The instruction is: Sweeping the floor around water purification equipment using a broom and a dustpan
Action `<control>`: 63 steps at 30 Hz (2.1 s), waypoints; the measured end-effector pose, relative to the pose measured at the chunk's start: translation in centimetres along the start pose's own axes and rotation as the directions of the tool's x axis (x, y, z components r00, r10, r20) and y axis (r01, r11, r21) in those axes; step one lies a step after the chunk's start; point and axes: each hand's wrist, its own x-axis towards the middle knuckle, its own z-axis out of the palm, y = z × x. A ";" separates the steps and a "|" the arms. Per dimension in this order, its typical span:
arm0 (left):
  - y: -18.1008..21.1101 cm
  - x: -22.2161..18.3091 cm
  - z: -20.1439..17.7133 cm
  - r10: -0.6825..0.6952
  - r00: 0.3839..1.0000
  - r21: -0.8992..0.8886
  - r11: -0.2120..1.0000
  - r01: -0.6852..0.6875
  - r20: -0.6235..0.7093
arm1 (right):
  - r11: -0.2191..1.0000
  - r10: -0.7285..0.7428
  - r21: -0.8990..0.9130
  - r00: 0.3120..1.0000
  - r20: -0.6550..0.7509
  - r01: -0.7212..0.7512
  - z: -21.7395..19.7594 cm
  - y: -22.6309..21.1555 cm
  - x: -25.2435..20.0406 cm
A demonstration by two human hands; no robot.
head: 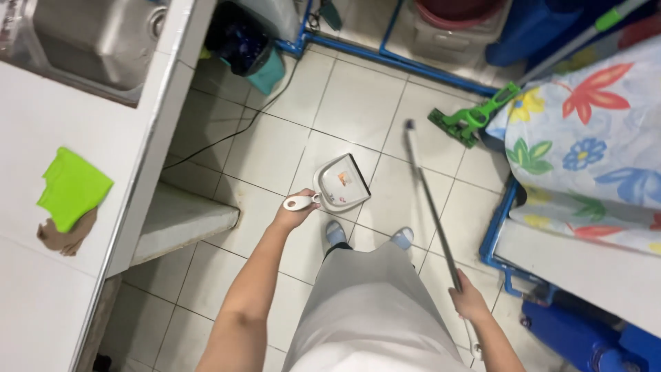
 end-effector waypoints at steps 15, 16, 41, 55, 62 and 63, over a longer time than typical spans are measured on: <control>3.8 -10.8 -22.2 -0.247 0.561 -0.566 0.647 -0.512 -0.790 | 0.893 0.105 0.449 0.985 -0.135 -0.034 1.2 0.8 4.8; 2.9 -10.3 -22.5 -0.300 0.503 -0.571 0.596 -0.564 -0.810 | 0.890 0.103 0.455 0.987 -0.127 -0.034 1.3 0.7 4.8; -1.5 10.5 -15.5 -0.831 0.523 -0.487 -0.383 -0.785 -0.190 | 0.994 0.087 0.065 0.996 -0.030 -0.085 -15.7 -4.8 6.5; -6.1 15.2 -16.7 -0.798 0.569 -0.518 -0.408 -0.752 -0.199 | 0.989 -0.145 -0.010 0.987 -0.075 0.145 -14.1 4.9 19.4; 4.8 9.7 -15.1 -0.667 0.585 -0.722 -0.102 -0.684 -0.461 | 0.978 -0.160 0.139 0.987 0.004 0.158 -10.9 3.0 19.9; 2.7 9.9 -15.3 -0.661 0.589 -0.722 -0.102 -0.684 -0.465 | 0.976 -0.163 0.146 0.987 0.001 0.161 -10.3 3.3 20.9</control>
